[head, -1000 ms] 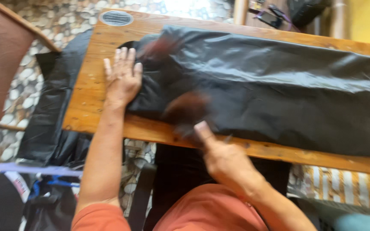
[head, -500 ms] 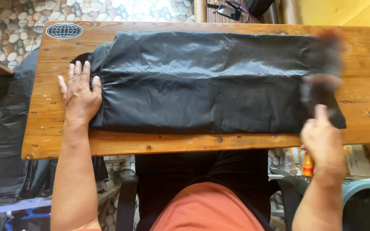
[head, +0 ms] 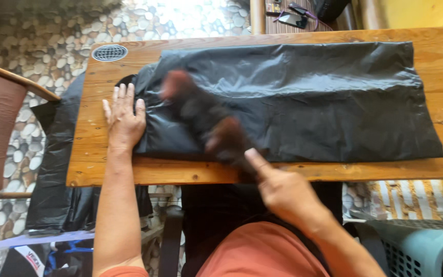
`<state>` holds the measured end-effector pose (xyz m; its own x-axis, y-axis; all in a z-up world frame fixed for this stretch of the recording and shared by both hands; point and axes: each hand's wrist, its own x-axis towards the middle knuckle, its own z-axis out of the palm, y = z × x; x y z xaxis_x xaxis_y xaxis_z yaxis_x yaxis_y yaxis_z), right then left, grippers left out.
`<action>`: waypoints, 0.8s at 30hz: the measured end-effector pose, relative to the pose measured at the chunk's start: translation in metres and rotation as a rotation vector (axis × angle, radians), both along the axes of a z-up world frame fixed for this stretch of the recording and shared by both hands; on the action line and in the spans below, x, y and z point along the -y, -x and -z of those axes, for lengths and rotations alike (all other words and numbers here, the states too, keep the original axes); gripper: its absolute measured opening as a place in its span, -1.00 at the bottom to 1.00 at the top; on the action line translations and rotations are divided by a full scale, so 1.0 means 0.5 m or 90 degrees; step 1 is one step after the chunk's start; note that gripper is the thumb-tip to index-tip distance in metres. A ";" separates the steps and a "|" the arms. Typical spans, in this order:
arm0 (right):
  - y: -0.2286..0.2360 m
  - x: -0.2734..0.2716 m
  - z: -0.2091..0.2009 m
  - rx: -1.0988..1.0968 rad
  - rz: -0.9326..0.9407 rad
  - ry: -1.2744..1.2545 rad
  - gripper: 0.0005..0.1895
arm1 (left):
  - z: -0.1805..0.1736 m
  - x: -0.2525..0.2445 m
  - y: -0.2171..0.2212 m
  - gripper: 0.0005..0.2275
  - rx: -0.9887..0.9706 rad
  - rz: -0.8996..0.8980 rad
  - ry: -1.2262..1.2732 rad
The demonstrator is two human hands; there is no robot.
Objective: The person unfolds and spreads out a black garment sleeve on a wooden table, then uses a duster to wipe its surface before rolling it back up.
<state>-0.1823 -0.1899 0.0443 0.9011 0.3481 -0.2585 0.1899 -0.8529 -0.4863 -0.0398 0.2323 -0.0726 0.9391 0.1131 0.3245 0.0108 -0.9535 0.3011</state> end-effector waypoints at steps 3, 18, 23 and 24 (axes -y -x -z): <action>-0.033 0.076 -0.034 -0.137 0.217 0.076 -0.27 | -0.005 0.002 0.006 -0.50 -0.003 -0.008 0.011; -0.325 0.628 0.071 0.098 0.595 0.241 -0.54 | -0.026 0.009 0.009 -0.47 -0.015 0.030 0.048; -0.334 0.728 0.076 0.053 0.579 0.425 -0.43 | -0.020 0.000 0.010 -0.44 0.089 0.035 -0.026; -0.325 0.749 0.081 0.088 0.583 0.432 -0.47 | -0.028 0.002 0.011 -0.36 0.064 0.016 0.012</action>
